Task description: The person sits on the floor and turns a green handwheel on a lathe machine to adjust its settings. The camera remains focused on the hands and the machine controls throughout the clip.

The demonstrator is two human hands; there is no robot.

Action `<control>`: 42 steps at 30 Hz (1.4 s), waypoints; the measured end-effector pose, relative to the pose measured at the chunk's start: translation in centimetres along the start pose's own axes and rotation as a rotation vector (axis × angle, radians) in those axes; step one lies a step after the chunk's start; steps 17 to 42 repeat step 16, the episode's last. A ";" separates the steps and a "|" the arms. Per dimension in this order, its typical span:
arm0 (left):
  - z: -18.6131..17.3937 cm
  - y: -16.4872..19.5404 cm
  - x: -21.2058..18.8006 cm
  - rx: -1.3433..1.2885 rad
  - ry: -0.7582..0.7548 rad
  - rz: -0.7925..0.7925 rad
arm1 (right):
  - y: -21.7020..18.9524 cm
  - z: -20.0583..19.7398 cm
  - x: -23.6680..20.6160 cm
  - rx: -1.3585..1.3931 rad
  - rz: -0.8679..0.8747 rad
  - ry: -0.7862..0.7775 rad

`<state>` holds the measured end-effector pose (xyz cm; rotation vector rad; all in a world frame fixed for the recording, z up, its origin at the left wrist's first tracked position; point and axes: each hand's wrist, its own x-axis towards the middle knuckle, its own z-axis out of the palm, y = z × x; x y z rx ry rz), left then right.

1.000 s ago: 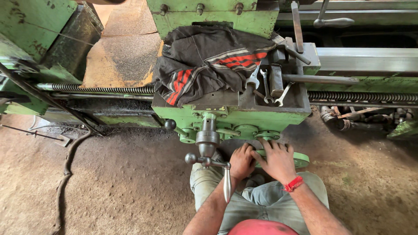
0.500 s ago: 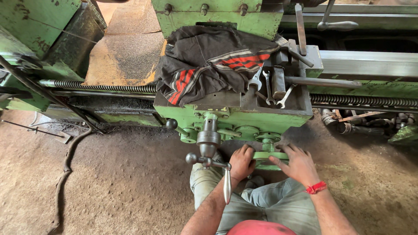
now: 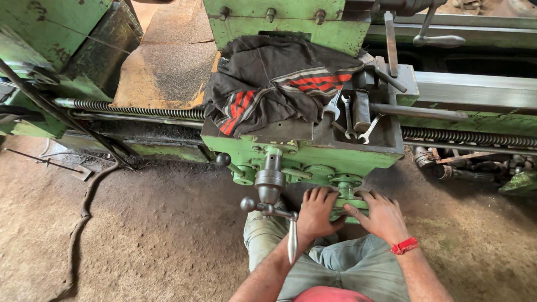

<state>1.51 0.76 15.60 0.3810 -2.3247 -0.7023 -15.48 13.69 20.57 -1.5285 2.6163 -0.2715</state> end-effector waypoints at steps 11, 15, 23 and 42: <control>2.6 0.4 0.8 0.057 0.043 -0.058 | 0.2 0.7 0.1 0.014 0.001 0.045; 2.0 0.9 0.9 0.090 0.049 -0.098 | -0.8 0.1 0.1 0.033 0.034 0.056; 1.8 1.1 1.0 0.098 0.048 -0.113 | -1.2 0.0 0.0 0.024 0.047 0.061; 1.8 1.1 1.0 0.098 0.048 -0.113 | -1.2 0.0 0.0 0.024 0.047 0.061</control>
